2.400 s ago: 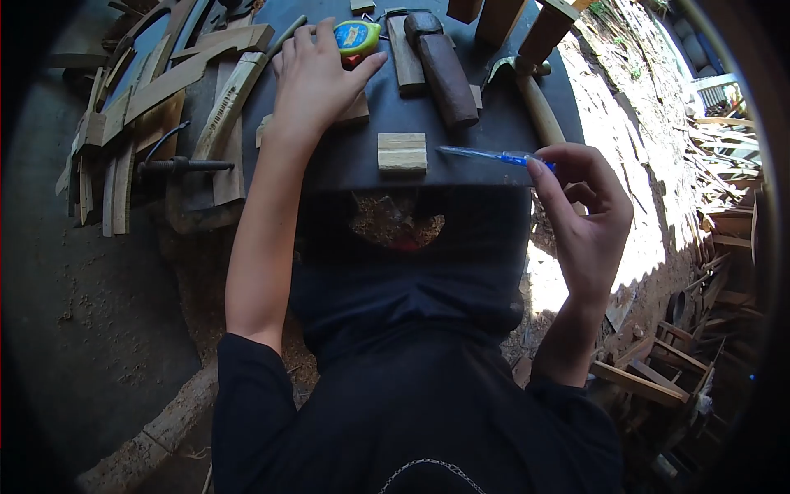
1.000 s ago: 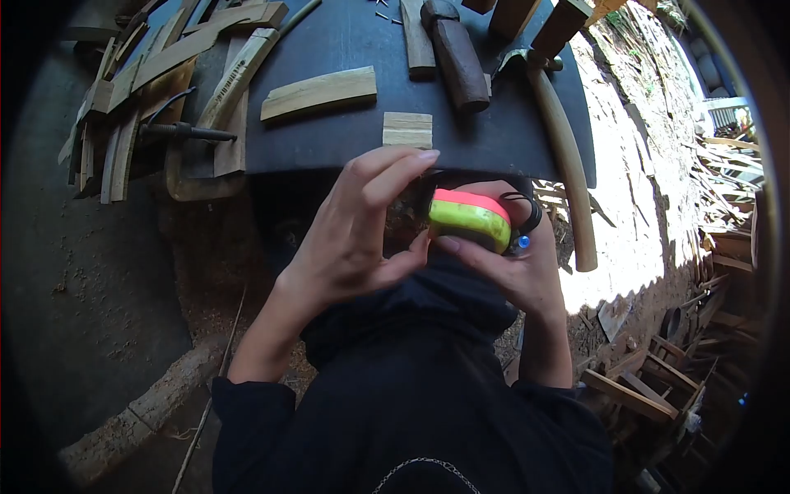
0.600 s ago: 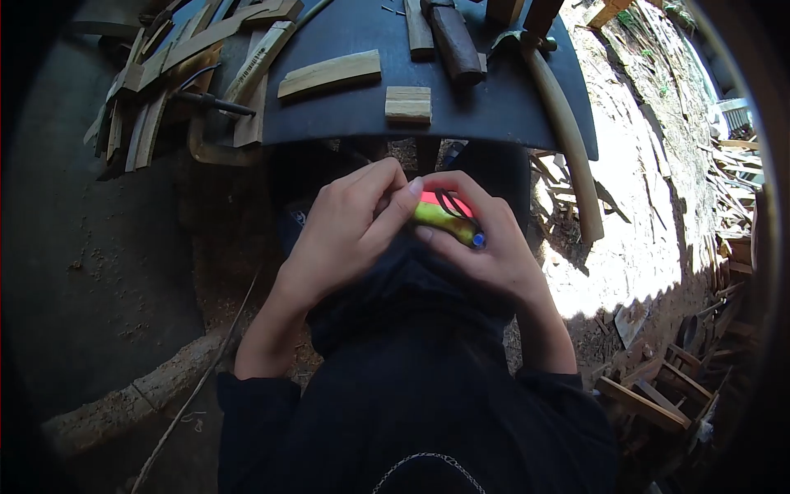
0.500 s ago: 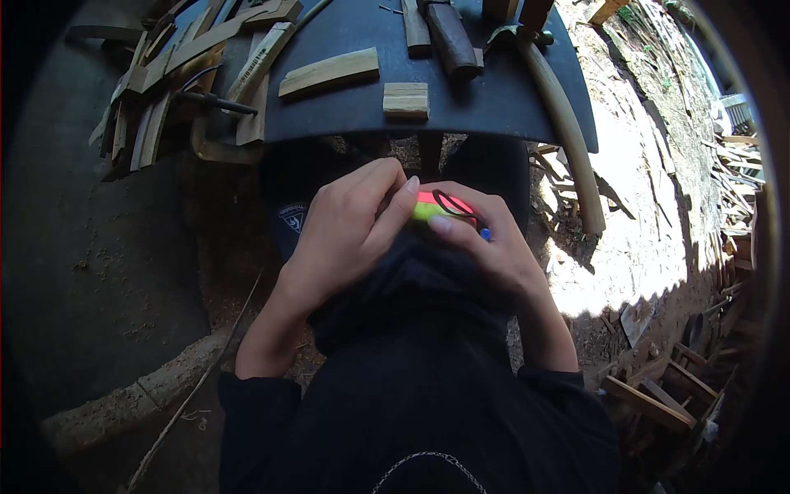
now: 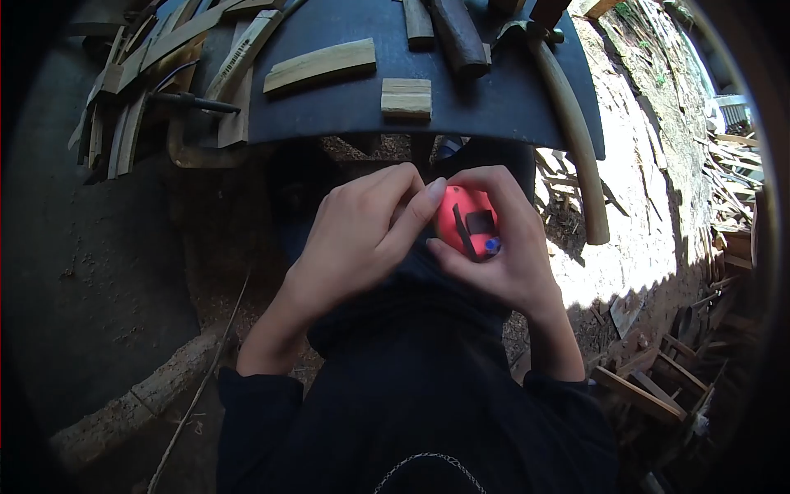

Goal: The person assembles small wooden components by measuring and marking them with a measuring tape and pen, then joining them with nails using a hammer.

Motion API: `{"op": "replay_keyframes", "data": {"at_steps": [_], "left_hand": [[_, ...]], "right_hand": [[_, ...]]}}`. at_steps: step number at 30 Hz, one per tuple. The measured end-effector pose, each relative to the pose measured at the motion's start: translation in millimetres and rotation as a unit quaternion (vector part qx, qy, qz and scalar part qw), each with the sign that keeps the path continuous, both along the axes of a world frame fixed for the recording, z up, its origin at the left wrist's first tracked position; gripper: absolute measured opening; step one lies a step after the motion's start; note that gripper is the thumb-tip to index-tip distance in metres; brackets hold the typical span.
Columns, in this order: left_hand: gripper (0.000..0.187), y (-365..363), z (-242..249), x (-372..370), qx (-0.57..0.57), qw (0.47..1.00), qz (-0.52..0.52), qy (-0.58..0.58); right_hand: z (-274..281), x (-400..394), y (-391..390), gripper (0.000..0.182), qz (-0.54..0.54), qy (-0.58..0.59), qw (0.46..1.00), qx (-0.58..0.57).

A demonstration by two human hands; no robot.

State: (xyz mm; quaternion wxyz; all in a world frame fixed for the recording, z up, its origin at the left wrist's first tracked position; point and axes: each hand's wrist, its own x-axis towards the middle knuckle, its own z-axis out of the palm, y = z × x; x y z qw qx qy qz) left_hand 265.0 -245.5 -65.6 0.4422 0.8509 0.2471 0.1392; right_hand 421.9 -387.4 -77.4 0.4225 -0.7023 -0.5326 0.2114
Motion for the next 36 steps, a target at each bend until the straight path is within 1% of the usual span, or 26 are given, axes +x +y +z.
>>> {"op": "replay_keyframes", "data": {"at_steps": [1, 2, 3, 4, 5, 6, 8, 10, 12, 13, 16, 17, 18, 19, 20, 21, 24, 26, 28, 29, 30, 32, 33, 34, 36], "left_hand": [[0.036, 4, -1, 1, -0.081, 0.997, -0.002, 0.019], [0.039, 8, -2, 3, -0.159, 0.986, -0.006, 0.038], [0.04, 9, -5, 4, -0.17, 0.984, -0.007, 0.048], [0.038, 11, -7, 5, -0.207, 0.978, -0.01, 0.032], [0.036, 13, -9, 5, -0.245, 0.969, -0.012, 0.017], [0.033, 14, -11, 4, -0.282, 0.959, -0.012, 0.003], [0.029, 12, -12, 4, -0.299, 0.954, -0.015, -0.018], [0.025, 13, -9, 2, -0.304, 0.952, -0.023, -0.025], [0.023, 16, -5, -2, -0.302, 0.952, -0.039, -0.017], [0.023, 16, -4, -2, -0.318, 0.946, -0.058, -0.029], [0.023, 18, 5, -8, -0.36, 0.926, -0.098, -0.054], [0.024, 20, 10, -9, -0.374, 0.92, -0.104, -0.058], [0.025, 21, 12, -10, -0.389, 0.912, -0.112, -0.061], [0.022, 18, 3, -11, -0.455, 0.877, -0.128, -0.083], [0.022, 17, 4, -10, -0.457, 0.877, -0.127, -0.08], [0.022, 15, 6, -8, -0.46, 0.876, -0.125, -0.076], [0.023, 13, 5, -5, -0.439, 0.886, -0.127, -0.08], [0.023, 16, 3, -5, -0.425, 0.892, -0.126, -0.095], [0.023, 23, 1, -8, -0.419, 0.893, -0.12, -0.115], [0.022, 26, -5, -9, -0.42, 0.891, -0.099, -0.141], [0.021, 30, -4, -10, -0.42, 0.894, -0.069, -0.144], [0.022, 35, -5, -13, -0.449, 0.872, -0.01, -0.195], [0.03, 40, -6, -14, -0.432, 0.882, 0.021, -0.187], [0.029, 43, -6, -16, -0.408, 0.89, 0.029, -0.201], [0.028, 50, -3, -20, -0.408, 0.889, 0.036, -0.205]], "right_hand": [[0, -4, 1, 0.064, -0.023, -0.085, 0.996, -0.004], [2, -10, 1, 0.065, -0.04, -0.092, 0.994, -0.032], [4, -17, 1, 0.065, -0.059, -0.099, 0.991, -0.062], [6, -20, 1, 0.066, -0.078, -0.105, 0.987, -0.094], [2, -19, 1, 0.071, -0.07, -0.131, 0.987, -0.065], [-4, -19, 1, 0.07, -0.074, -0.095, 0.992, -0.043], [-21, -21, 2, 0.069, -0.076, -0.021, 0.997, 0.005], [-36, -22, 0, 0.066, -0.066, 0.163, 0.984, 0.037], [-40, -18, -2, 0.067, -0.056, 0.339, 0.939, 0.025], [-36, -14, 0, 0.068, -0.034, 0.367, 0.929, 0.027], [-38, -3, 2, 0.07, 0.11, 0.446, 0.888, 0.019], [-33, -5, 0, 0.077, 0.101, 0.523, 0.846, 0.013], [-34, -6, -1, 0.081, 0.115, 0.56, 0.821, 0.013], [-36, -6, -3, 0.084, 0.125, 0.593, 0.795, 0.017], [-37, -5, -3, 0.088, 0.139, 0.625, 0.768, 0.018], [-33, -5, -3, 0.091, 0.125, 0.602, 0.788, 0.007], [-28, 1, -4, 0.084, 0.122, 0.612, 0.781, -0.015], [-18, 11, -5, 0.077, 0.116, 0.551, 0.825, -0.052], [-14, 17, -6, 0.072, 0.105, 0.495, 0.858, -0.089], [-12, 18, -6, 0.07, 0.097, 0.469, 0.871, -0.106], [-11, 21, -6, 0.067, 0.088, 0.442, 0.884, -0.122], [-21, 28, -9, 0.065, 0.098, 0.411, 0.896, -0.134], [-23, 31, -11, 0.065, 0.101, 0.402, 0.899, -0.142], [-24, 34, -12, 0.065, 0.103, 0.393, 0.901, -0.149], [-21, 39, -13, 0.062, 0.106, 0.366, 0.909, -0.168]]}}
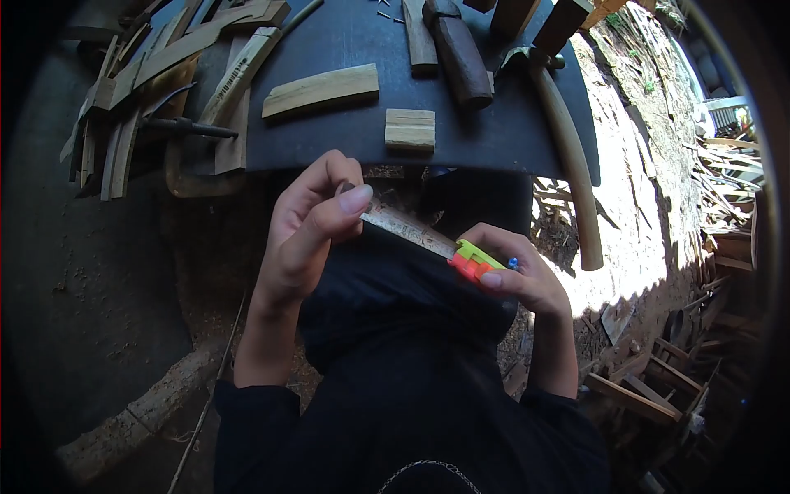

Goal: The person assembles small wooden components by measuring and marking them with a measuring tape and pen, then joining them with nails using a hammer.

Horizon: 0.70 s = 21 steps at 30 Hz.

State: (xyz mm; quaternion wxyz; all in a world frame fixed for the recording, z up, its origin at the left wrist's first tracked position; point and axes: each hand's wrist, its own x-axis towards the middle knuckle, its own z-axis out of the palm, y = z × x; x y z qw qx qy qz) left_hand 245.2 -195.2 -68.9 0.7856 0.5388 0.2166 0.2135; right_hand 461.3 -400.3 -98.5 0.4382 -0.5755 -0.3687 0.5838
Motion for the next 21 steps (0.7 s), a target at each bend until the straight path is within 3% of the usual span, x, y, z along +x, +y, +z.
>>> {"op": "replay_keyframes", "data": {"at_steps": [6, 10, 14, 15, 18, 19, 21], "left_hand": [[0.027, 27, -10, -7, -0.012, 0.997, 0.072, -0.036], [0.033, 30, -19, -1, 0.073, 0.996, 0.055, 0.018], [0.041, 36, -27, 8, 0.18, 0.973, 0.143, 0.027], [0.034, 42, -31, 6, 0.213, 0.967, 0.135, 0.021], [0.026, 48, -36, 18, 0.476, 0.867, 0.107, 0.096], [0.041, 54, -33, 22, 0.552, 0.821, 0.062, 0.13], [0.05, 53, -38, 36, 0.603, 0.783, 0.063, 0.141]], "right_hand": [[5, 5, -3, 0.049, -0.029, -0.085, 0.995, -0.045], [23, 3, -1, 0.041, -0.051, -0.149, 0.981, -0.113], [51, 1, -10, 0.038, -0.107, -0.172, 0.966, -0.163], [59, 2, -13, 0.037, -0.124, -0.182, 0.962, -0.165], [72, 9, -27, 0.034, -0.183, -0.193, 0.955, -0.133], [75, 14, -31, 0.034, -0.192, -0.191, 0.954, -0.133], [84, 17, -30, 0.034, -0.208, -0.207, 0.945, -0.142]]}}
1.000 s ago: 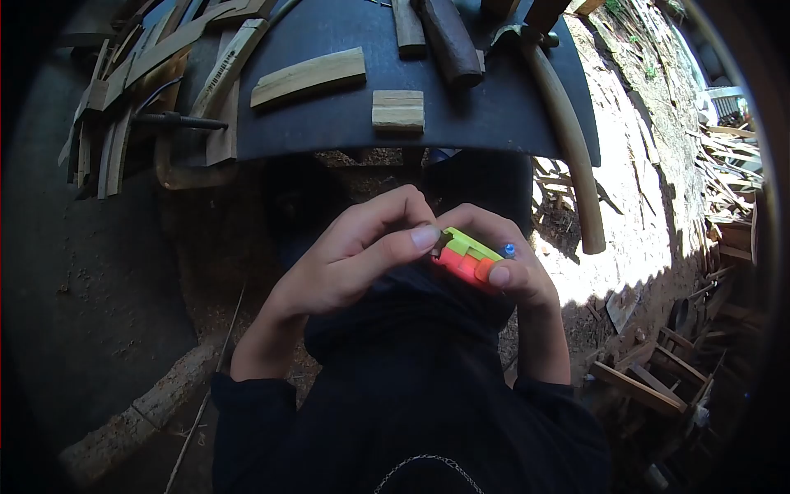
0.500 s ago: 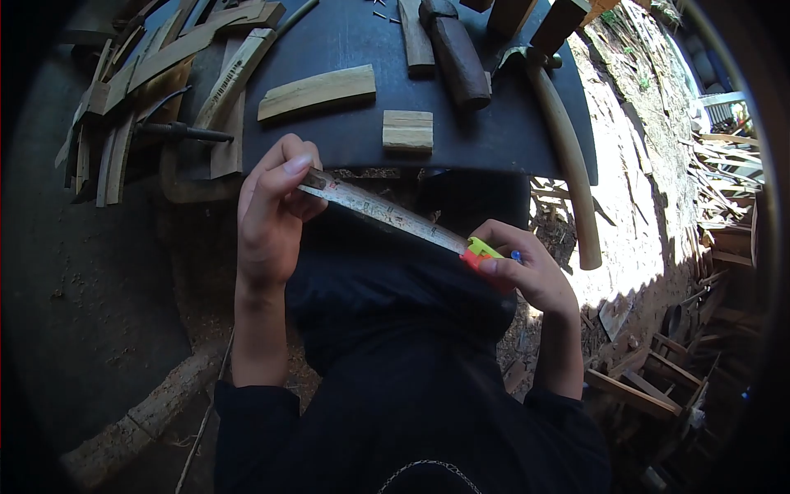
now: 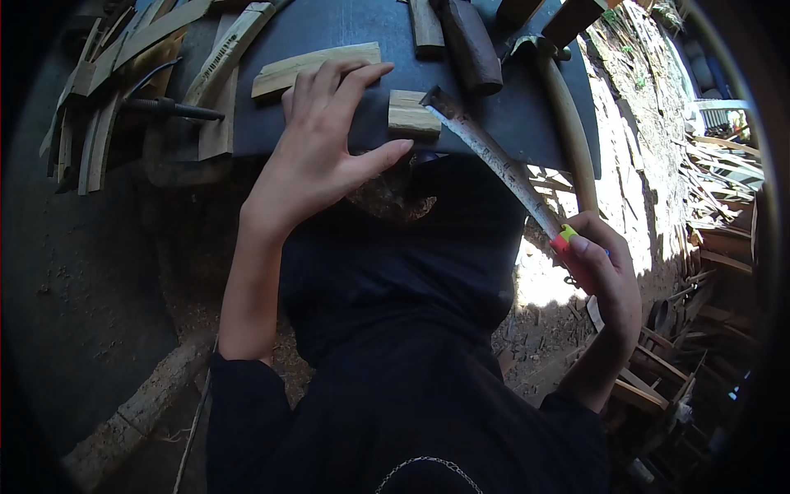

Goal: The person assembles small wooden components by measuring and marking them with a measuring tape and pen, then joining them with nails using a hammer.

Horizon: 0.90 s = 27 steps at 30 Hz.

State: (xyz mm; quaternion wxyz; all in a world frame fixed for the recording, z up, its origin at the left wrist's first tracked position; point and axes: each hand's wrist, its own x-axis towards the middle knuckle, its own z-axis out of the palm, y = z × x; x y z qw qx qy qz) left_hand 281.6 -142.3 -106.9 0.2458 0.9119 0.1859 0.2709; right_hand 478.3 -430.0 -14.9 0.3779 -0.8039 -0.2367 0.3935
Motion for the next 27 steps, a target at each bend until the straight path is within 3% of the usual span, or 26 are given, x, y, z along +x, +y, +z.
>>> {"op": "replay_keyframes", "data": {"at_steps": [2, 6, 9, 13, 17, 18, 21, 24, 27], "left_hand": [[0.064, 9, -5, 9, 0.04, 0.998, -0.023, 0.031], [0.055, 19, -3, 10, 0.055, 0.998, -0.036, 0.008], [0.057, 24, 3, 0, -0.168, 0.974, -0.133, -0.07], [0.063, 19, 6, -12, -0.353, 0.913, -0.156, -0.13], [0.059, 15, 7, -17, -0.457, 0.842, -0.152, -0.243], [0.064, 16, 4, -19, -0.456, 0.848, -0.139, -0.23], [0.061, 19, -1, -19, -0.314, 0.93, -0.095, -0.168], [0.057, 13, -1, -10, -0.275, 0.953, -0.045, -0.121], [0.054, 13, 0, -3, -0.315, 0.939, -0.062, -0.12]], "right_hand": [[2, 4, -1, 0.034, 0.011, -0.001, 1.0, -0.006], [0, 7, 1, 0.037, 0.021, 0.001, 1.0, -0.006], [-4, 1, 3, 0.044, 0.045, 0.034, 0.998, 0.01], [-14, -7, 16, 0.046, 0.077, 0.078, 0.994, 0.009], [-25, -13, 24, 0.046, 0.101, 0.121, 0.987, 0.025], [-26, -14, 25, 0.046, 0.098, 0.137, 0.985, 0.025], [-42, -19, 24, 0.049, 0.067, 0.14, 0.986, 0.058], [-45, -17, 23, 0.052, 0.029, 0.169, 0.984, 0.051], [-51, -19, 22, 0.051, 0.026, 0.151, 0.986, 0.059]]}}
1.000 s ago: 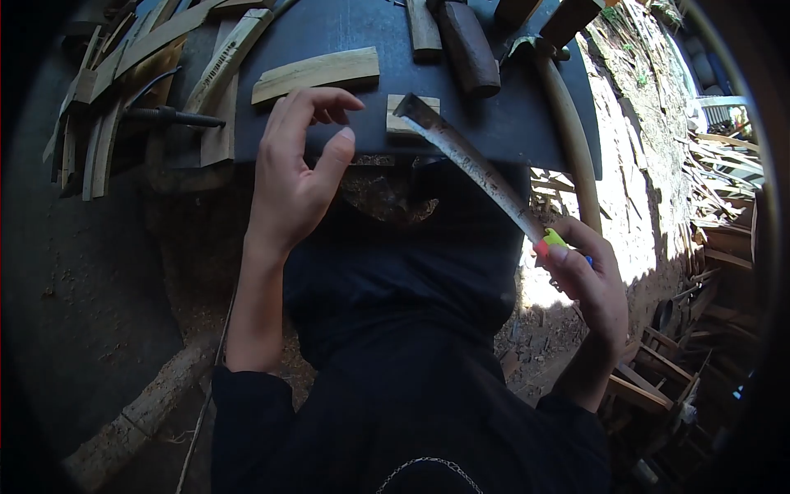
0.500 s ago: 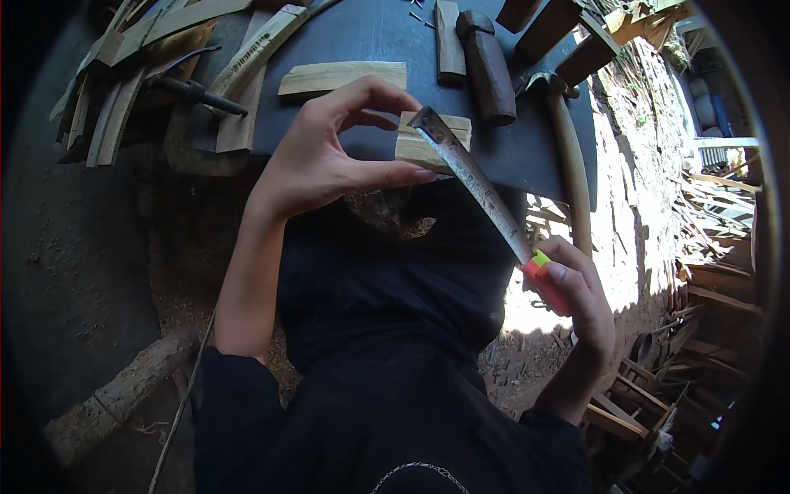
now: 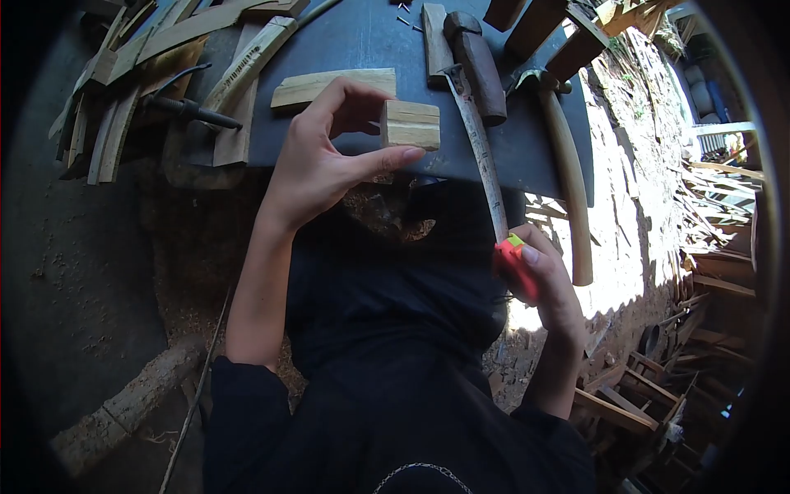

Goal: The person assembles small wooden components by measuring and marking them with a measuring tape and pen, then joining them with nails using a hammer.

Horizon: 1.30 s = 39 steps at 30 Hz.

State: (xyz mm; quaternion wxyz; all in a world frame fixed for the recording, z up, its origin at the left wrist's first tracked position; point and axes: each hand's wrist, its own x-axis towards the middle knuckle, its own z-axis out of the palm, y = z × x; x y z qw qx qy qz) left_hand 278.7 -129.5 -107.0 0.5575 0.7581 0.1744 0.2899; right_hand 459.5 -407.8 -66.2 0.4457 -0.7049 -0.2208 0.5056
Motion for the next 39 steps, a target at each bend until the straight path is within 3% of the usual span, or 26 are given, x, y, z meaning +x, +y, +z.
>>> {"op": "replay_keyframes", "data": {"at_steps": [6, 9, 15, 21, 24, 26, 28, 31, 34, 39], "left_hand": [[0.051, -2, -5, 7, -0.08, 0.993, -0.001, -0.082], [0.052, -15, 2, 10, -0.196, 0.973, 0.032, -0.119], [0.062, -14, 0, 9, -0.195, 0.973, 0.018, -0.121], [0.051, -12, 4, 6, -0.162, 0.985, -0.005, -0.058], [0.045, -8, 3, 9, -0.124, 0.987, -0.001, 0.104], [0.039, -8, 3, 14, 0.08, 0.99, 0.044, 0.109], [0.034, -8, 3, 21, 0.281, 0.95, 0.083, 0.108], [0.028, 1, 6, 34, 0.357, 0.926, 0.117, 0.046], [0.026, 9, 16, 57, 0.399, 0.898, 0.135, 0.123], [0.056, 31, 14, 119, 0.348, 0.867, 0.179, 0.31]], "right_hand": [[-3, 4, -8, 0.047, -0.016, 0.031, 0.999, 0.006], [-3, -4, -3, 0.046, -0.011, 0.02, 1.0, 0.021], [-4, -11, 2, 0.041, 0.009, -0.021, 1.0, 0.019], [-6, -11, 2, 0.041, -0.002, -0.028, 0.999, 0.018], [-8, -12, 2, 0.042, -0.018, -0.035, 0.999, 0.014], [-10, -12, 3, 0.043, -0.03, -0.04, 0.999, 0.017], [-11, -11, 2, 0.043, -0.044, -0.041, 0.998, 0.027], [-13, -7, -1, 0.043, -0.046, -0.034, 0.998, 0.032], [-16, -4, 0, 0.043, -0.057, 0.016, 0.996, 0.061], [-20, -8, 11, 0.045, -0.071, 0.002, 0.992, 0.102]]}}
